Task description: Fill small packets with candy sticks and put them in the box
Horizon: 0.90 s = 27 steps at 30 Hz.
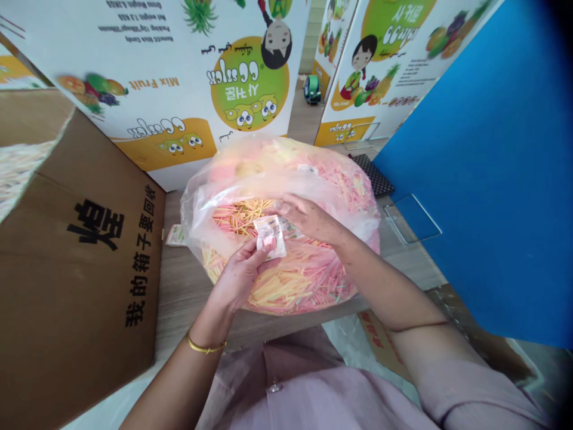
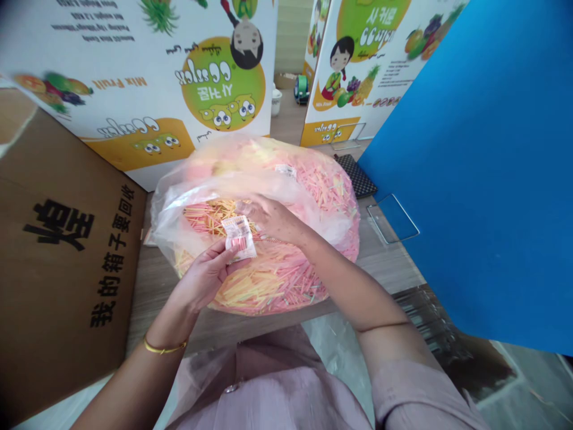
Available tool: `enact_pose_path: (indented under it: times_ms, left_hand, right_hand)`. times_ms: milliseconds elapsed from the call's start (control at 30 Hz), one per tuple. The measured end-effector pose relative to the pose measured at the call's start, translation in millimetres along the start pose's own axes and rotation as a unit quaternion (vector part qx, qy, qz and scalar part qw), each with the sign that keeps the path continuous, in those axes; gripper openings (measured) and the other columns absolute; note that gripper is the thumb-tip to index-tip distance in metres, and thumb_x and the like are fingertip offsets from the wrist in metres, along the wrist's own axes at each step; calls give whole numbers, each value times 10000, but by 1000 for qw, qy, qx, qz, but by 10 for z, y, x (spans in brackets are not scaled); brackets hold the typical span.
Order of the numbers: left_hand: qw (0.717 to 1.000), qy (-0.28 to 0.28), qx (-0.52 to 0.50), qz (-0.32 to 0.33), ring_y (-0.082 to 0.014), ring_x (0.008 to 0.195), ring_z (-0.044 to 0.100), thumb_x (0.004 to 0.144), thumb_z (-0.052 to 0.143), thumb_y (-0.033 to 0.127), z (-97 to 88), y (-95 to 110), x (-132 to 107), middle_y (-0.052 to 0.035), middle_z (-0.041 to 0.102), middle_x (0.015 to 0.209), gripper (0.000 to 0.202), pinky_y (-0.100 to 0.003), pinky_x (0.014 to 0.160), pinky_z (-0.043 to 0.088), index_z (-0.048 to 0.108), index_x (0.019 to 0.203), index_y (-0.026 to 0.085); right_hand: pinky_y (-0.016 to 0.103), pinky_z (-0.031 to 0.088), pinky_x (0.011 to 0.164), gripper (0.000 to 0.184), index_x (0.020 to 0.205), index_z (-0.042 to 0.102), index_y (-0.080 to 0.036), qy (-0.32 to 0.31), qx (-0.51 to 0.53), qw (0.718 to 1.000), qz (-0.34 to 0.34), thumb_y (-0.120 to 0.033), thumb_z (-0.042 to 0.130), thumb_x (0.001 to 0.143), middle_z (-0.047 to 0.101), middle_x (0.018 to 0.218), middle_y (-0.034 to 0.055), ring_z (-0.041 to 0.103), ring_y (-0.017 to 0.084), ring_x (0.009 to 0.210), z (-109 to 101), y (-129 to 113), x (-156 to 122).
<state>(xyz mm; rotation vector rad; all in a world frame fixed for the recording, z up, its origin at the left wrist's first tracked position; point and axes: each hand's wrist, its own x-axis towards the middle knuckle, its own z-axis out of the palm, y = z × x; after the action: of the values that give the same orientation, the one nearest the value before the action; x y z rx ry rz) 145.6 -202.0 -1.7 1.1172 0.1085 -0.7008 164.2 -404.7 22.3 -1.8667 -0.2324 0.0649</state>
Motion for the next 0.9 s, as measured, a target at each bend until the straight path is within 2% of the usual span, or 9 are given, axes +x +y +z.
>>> enact_pose_path:
  times_ms: [67, 167, 233, 333, 433, 533, 667, 767, 900]
  left_hand:
    - [1000, -3, 26, 5, -185, 1056, 690, 718, 888, 321, -2, -1, -12, -48, 757, 1180, 363, -282, 900, 603, 794, 1048, 201]
    - [1000, -7, 24, -4, -196, 1050, 698, 736, 875, 336, -20, 16, -27, -61, 762, 1172, 356, -285, 853, 624, 793, 1049, 189]
    - [1000, -2, 1, -7, -194, 1019, 707, 740, 869, 330, -37, 28, -30, -64, 767, 1150, 329, -310, 849, 641, 791, 1021, 178]
    - [999, 18, -26, 6, -164, 954, 716, 722, 880, 299, -63, 20, -30, -60, 778, 1069, 284, -331, 919, 636, 784, 943, 149]
    - [998, 44, -22, 27, -132, 888, 711, 689, 905, 310, -79, -16, -38, -30, 776, 953, 270, -328, 983, 611, 770, 849, 139]
    - [997, 51, 18, 59, -143, 916, 718, 696, 899, 367, -88, -47, -54, -15, 780, 956, 293, -345, 1043, 580, 777, 862, 159]
    - [984, 47, 124, 115, -186, 999, 723, 762, 842, 425, -110, -56, -67, -11, 784, 985, 289, -361, 1071, 553, 785, 927, 194]
    - [975, 45, 169, 137, -205, 1046, 720, 804, 800, 453, -139, -62, -70, -14, 784, 1024, 293, -367, 1080, 542, 785, 967, 209]
    - [977, 41, 156, 140, -214, 1058, 719, 814, 786, 468, -167, -77, -71, -12, 780, 1000, 283, -375, 1081, 542, 778, 936, 213]
  right_hand:
    - [312, 510, 948, 414, 1220, 669, -198, -19, -3, 1000, 3, -519, 564, 978, 710, 1188, 75, 660, 191, 1093, 6, 45, 22]
    - [289, 500, 835, 316, 983, 696, -142, -71, -53, 996, 2, -441, 600, 951, 707, 961, 54, 642, 166, 902, 27, 109, 53]
    - [298, 503, 873, 281, 1007, 704, -144, -61, -34, 998, -2, -378, 556, 964, 713, 1007, 56, 647, 169, 943, 41, 122, 57]
    - [323, 479, 1030, 301, 1188, 688, -193, -19, 18, 999, -25, -330, 540, 964, 677, 1274, 65, 629, 176, 1160, 38, 76, 28]
    - [346, 427, 1111, 241, 1086, 711, -192, 22, -19, 998, -48, -332, 561, 959, 630, 1365, 74, 588, 187, 1264, -13, -14, -11]
    - [342, 421, 1085, 186, 935, 723, -180, -5, -97, 994, -54, -315, 595, 941, 677, 1277, 72, 608, 195, 1216, -83, -90, -14]
    - [311, 453, 904, 199, 896, 713, -168, -38, -172, 984, -31, -299, 574, 952, 714, 1002, 55, 632, 175, 964, -134, -168, 20]
    - [311, 440, 910, 186, 940, 690, -160, -21, -188, 979, -70, -310, 580, 951, 676, 1004, 57, 607, 169, 959, -151, -240, 25]
    - [340, 419, 1003, 206, 971, 695, -169, -46, -211, 969, -118, -312, 547, 979, 669, 1066, 70, 599, 182, 1056, -173, -299, 25]
